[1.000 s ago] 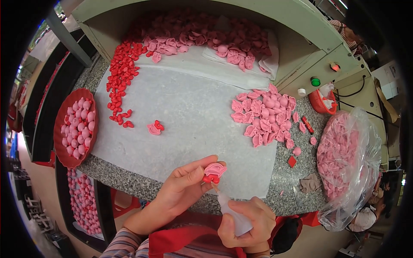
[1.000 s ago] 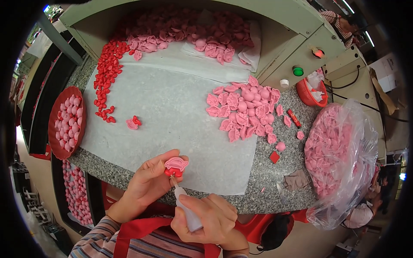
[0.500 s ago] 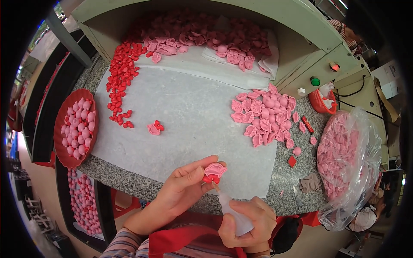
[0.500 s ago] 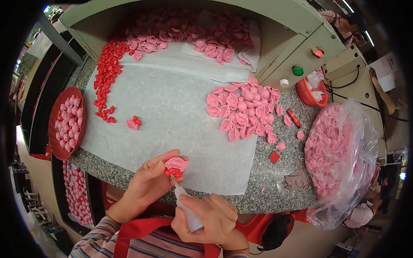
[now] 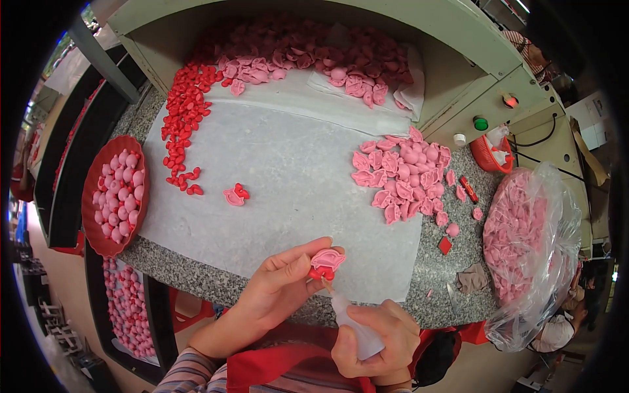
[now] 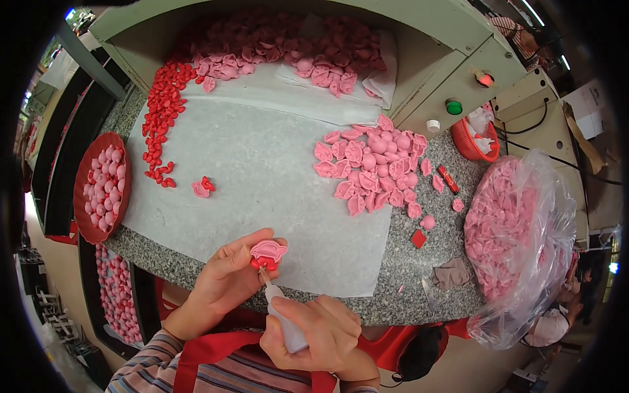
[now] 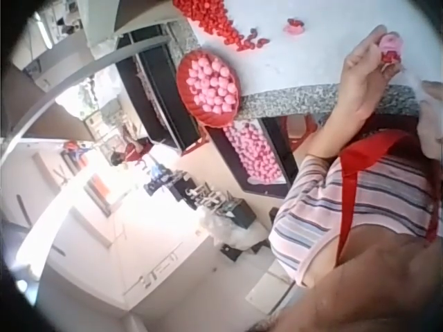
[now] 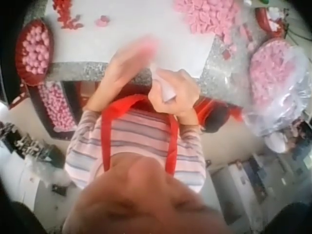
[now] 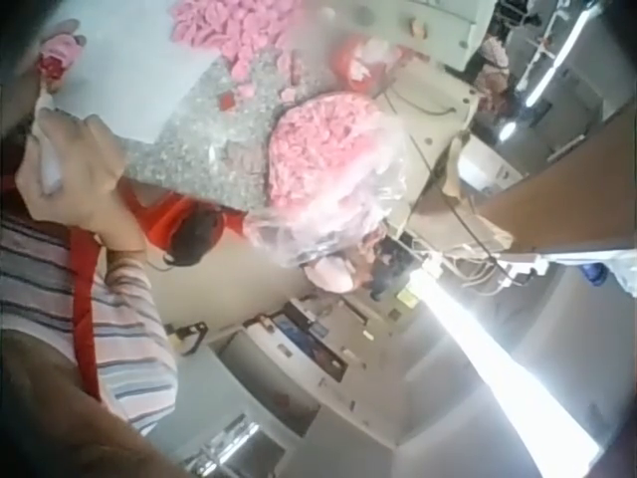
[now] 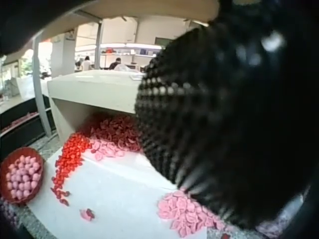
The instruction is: Manually assembling small pink plastic parts and applying glue from a squeeze bottle on a production line.
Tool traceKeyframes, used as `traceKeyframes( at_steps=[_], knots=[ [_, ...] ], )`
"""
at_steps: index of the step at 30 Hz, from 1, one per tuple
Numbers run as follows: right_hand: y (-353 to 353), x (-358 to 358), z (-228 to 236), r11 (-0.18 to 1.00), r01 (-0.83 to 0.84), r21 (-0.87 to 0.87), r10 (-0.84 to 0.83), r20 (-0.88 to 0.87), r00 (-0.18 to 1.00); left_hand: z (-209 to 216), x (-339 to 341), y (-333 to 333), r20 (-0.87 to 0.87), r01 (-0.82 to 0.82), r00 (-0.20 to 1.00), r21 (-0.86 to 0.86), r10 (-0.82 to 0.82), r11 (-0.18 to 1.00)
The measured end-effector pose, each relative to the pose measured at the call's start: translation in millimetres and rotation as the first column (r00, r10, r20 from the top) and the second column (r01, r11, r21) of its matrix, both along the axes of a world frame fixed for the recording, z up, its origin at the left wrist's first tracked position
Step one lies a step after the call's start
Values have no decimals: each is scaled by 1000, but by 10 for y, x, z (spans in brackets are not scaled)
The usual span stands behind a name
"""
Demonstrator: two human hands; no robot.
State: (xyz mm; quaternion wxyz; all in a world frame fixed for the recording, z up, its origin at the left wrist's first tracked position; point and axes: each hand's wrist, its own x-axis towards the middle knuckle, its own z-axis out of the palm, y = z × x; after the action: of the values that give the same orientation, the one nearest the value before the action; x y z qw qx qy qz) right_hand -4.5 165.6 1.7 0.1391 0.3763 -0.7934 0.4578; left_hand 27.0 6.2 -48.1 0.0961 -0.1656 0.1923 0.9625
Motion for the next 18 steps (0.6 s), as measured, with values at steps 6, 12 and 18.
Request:
traceKeyframes(
  at_steps=[6,12,18],
  knots=[
    [-8,-3,-13,1000,3,-4,-3,-7,1000,-1,-5,7,6,2,1000,1,-2,1000],
    [32,16,37,1000,6,-8,-6,27,1000,-8,-4,3,10,-7,1000,-1,7,1000],
    [61,38,30,999,33,-13,-33,34,999,-9,-1,-3,33,-14,999,9,13,1000]
  ],
)
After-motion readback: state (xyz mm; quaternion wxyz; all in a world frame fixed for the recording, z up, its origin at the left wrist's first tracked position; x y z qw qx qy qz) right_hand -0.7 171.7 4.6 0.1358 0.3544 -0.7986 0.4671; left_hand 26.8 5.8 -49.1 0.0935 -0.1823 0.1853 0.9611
